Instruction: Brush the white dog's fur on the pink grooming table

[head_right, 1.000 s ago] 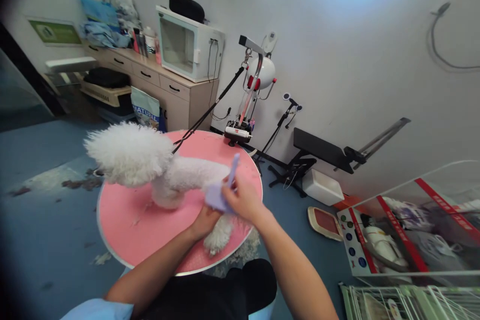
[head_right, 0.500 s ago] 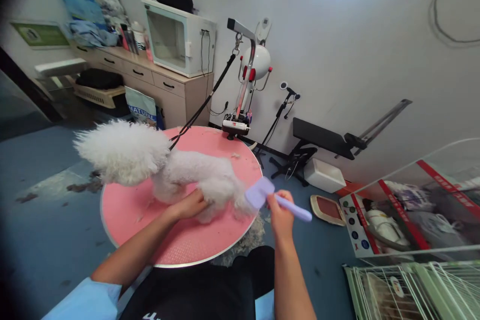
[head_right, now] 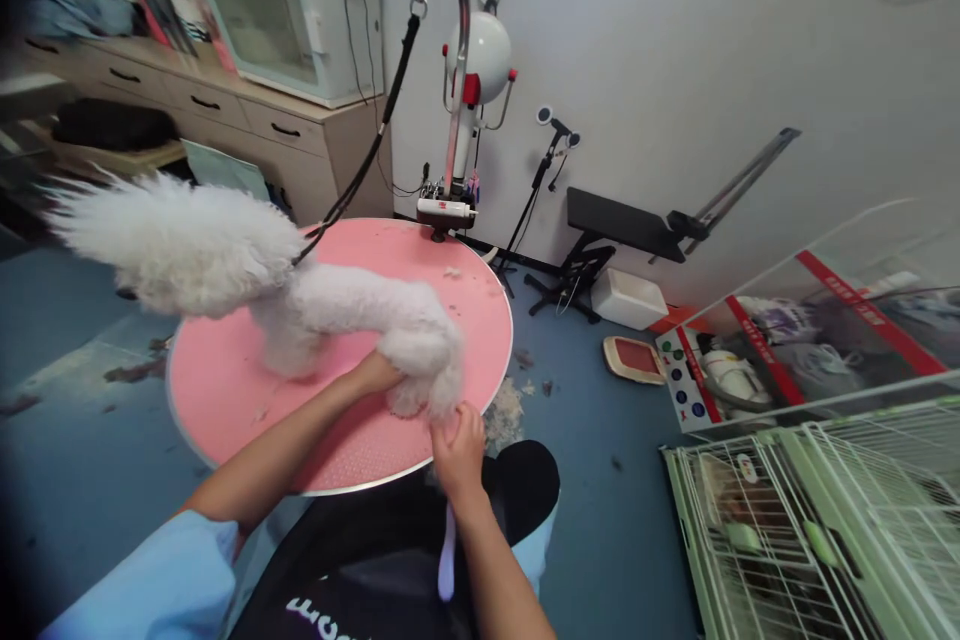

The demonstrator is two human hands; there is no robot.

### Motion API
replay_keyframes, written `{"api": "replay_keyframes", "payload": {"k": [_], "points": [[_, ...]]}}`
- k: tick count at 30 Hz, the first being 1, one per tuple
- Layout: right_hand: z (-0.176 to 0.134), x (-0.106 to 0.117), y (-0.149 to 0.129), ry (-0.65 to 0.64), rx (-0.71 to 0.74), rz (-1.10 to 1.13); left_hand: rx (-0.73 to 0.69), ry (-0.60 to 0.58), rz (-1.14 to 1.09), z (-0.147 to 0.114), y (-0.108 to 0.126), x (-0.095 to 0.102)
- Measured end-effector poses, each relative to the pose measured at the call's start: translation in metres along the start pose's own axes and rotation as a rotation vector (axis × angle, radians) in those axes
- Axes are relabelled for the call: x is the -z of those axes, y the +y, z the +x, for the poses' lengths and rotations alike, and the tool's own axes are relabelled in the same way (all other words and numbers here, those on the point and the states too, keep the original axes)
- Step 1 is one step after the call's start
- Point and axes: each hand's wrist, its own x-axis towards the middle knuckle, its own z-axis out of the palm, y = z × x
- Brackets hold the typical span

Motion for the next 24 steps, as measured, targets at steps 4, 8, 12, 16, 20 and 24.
{"api": "replay_keyframes", "payload": {"k": [4,8,12,16,20,24], "points": [[0.015,-0.02,0.005,-0.054,0.075,-0.042,-0.004,0.045,0.015,-0.002,0.013,0.001],[-0.018,-0.029,0.028,0.196,-0.136,-0.002,-0.022,0.087,0.008,-0.003,0.02,-0.002],[-0.078,-0.044,0.048,-0.231,-0.439,0.207,0.042,0.105,0.088,-0.003,0.018,-0.002],[-0.111,-0.045,0.048,-0.726,-0.334,0.142,0.103,0.026,0.199,-0.012,0.016,0.011],[-0.107,-0.029,0.048,-0.73,-0.414,-0.056,0.24,-0.237,0.348,-0.025,0.012,0.027],[-0.111,-0.011,0.059,-0.74,-0.566,0.169,0.108,-0.176,0.349,-0.022,0.008,0.018]]}}
